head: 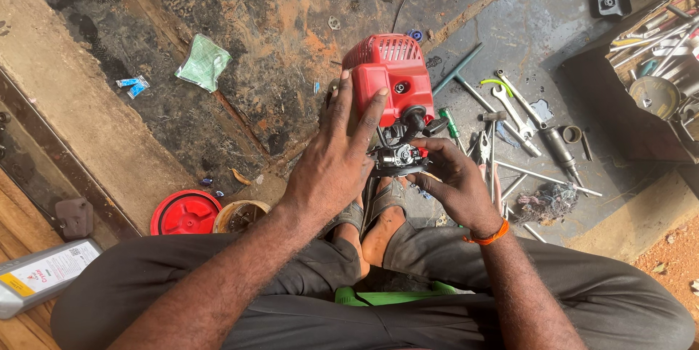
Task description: The person is repairing a small red engine while sitting on the floor. They use a screwdriver to adjust components and a wrench to tighten bolts on the engine.
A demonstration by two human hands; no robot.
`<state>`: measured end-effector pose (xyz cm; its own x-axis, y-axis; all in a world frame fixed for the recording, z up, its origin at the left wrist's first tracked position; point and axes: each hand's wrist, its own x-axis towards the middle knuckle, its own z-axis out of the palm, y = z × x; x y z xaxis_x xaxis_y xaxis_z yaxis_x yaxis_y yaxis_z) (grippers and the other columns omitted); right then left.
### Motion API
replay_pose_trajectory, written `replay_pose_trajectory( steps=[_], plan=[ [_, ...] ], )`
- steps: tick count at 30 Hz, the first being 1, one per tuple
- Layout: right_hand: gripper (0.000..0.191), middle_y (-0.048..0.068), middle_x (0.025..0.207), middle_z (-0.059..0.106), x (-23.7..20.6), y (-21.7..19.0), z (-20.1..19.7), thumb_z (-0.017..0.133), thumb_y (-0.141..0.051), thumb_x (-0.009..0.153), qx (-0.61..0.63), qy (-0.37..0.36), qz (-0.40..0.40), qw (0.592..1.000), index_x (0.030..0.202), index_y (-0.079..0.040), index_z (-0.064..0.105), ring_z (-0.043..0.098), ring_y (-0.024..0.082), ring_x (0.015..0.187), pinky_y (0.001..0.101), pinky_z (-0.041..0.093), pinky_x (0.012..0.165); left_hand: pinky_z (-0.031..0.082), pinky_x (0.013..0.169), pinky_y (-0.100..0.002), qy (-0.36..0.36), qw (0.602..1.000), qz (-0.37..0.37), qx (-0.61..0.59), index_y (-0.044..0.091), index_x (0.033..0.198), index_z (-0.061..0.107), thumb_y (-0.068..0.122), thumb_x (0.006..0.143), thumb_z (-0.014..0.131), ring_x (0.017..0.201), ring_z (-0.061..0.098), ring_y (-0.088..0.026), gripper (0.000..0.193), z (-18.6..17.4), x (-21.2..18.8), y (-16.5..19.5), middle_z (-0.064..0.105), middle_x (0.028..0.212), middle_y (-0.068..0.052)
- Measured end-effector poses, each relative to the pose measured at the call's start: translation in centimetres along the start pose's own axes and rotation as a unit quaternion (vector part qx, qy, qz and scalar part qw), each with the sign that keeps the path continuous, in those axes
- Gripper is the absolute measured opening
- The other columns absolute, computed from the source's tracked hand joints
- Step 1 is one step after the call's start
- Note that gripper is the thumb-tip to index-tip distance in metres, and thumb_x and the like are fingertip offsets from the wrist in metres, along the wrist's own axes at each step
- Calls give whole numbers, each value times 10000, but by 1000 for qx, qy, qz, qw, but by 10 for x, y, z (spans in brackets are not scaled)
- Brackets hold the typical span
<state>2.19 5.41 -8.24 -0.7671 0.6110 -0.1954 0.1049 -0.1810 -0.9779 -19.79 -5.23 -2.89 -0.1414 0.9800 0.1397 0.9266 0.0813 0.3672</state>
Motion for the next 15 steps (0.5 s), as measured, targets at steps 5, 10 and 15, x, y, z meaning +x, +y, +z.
replay_pose_trajectory(
  steps=[5,10,15],
  plan=[
    [520,95,1352,631,1,-2,0,715,86,866,-18,3,1,1000,1354,-11,564,622,178,1275,360,545,1099,592,1009,-501,-15,995,43,86,143,1631,94,66,938,671,1364,456,-519,905,-6,-1,1,124,1607,-367],
    [516,92,1331,645,4,-2,1,709,92,871,-18,14,15,1000,1359,-9,572,627,165,1237,353,557,1072,646,842,-382,24,998,-30,43,60,1617,240,1,975,693,1037,691,-322,787,-3,-7,12,532,1222,-241],
    [527,105,1281,673,6,-2,0,701,96,868,-22,20,36,999,1366,-7,563,665,156,1156,339,583,997,655,648,-334,18,948,-194,-250,53,1395,383,28,909,688,782,752,-198,574,-13,-7,19,668,828,-75]
  ],
)
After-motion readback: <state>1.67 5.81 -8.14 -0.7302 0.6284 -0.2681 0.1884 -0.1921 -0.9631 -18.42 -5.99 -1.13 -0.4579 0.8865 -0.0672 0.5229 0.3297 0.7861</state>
